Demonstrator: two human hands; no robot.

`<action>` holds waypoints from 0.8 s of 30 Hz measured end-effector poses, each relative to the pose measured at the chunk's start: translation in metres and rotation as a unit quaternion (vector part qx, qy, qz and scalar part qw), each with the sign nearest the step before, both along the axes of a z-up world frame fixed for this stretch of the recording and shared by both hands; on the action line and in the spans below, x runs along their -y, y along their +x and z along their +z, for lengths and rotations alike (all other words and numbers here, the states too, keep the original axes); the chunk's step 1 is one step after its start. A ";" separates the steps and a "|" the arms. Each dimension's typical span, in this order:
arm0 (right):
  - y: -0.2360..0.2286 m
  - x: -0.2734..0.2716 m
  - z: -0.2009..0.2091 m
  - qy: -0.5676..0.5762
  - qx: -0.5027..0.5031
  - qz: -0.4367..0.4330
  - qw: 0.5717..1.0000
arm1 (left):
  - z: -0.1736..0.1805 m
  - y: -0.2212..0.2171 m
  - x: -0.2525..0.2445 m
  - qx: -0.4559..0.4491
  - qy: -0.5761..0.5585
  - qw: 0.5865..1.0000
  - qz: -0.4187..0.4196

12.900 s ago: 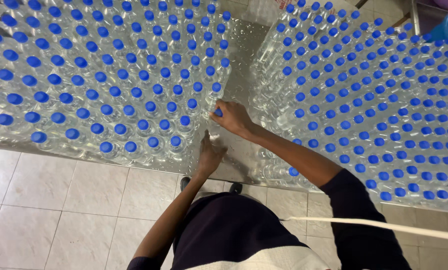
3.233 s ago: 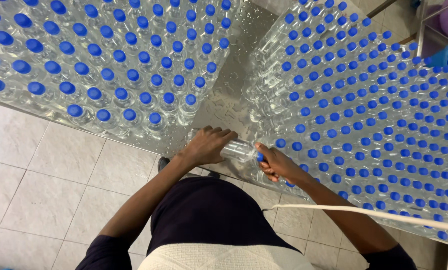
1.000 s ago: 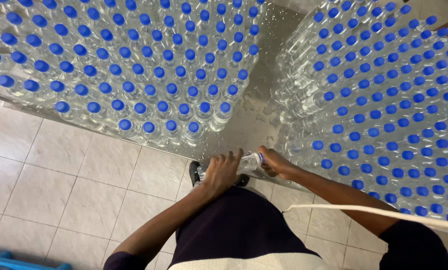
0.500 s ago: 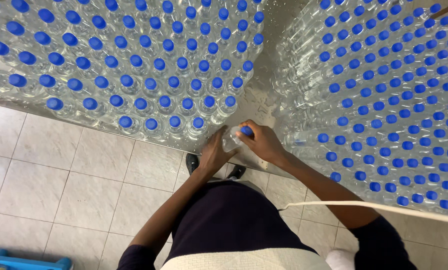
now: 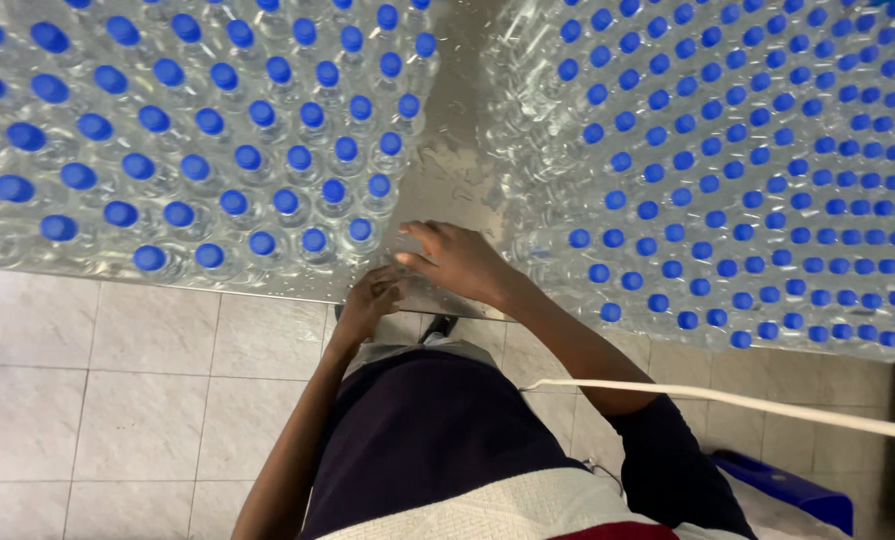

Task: The person repeatedly picks up plastic water bottles with blue caps from a large metal tray and screws the caps on by hand. The person handles the bottles one at a time, placing them back into the tray after capping. The task continues throughout the video.

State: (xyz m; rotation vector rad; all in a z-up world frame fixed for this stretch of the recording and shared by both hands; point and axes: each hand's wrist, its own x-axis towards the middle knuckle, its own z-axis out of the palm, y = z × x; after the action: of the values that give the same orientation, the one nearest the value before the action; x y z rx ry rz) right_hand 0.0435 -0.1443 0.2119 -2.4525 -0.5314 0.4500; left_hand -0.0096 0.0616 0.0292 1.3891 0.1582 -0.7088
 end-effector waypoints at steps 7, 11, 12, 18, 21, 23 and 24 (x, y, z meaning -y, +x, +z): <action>-0.027 0.193 0.002 -0.383 0.049 -0.072 0.920 | -0.031 -0.007 0.048 -0.004 0.037 0.994 -0.105; -0.037 0.223 -0.025 -0.348 0.059 -0.037 0.935 | -0.007 -0.002 0.085 0.052 0.068 0.981 -0.173; -0.037 0.228 -0.045 -0.345 0.095 -0.011 0.934 | -0.001 -0.001 0.093 0.069 0.073 0.977 -0.187; -0.028 0.189 -0.040 -0.189 0.152 0.005 0.970 | 0.053 0.014 0.135 0.289 0.171 0.927 -0.167; -0.030 0.153 0.027 -0.102 0.131 0.024 0.986 | 0.054 0.016 0.145 0.420 0.139 0.888 -0.126; -0.022 0.146 0.058 -0.058 0.120 0.024 0.991 | 0.080 0.021 0.137 0.424 0.126 0.890 -0.111; -0.020 0.144 0.073 -0.020 0.105 0.011 0.994 | 0.093 0.022 0.133 0.429 0.102 0.891 -0.107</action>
State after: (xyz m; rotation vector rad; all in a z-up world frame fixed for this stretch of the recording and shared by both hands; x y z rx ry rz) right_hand 0.0237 -0.2887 0.2853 -2.5503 -0.6414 0.2136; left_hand 0.0124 -0.0717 0.1225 1.8231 -0.6459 -0.2001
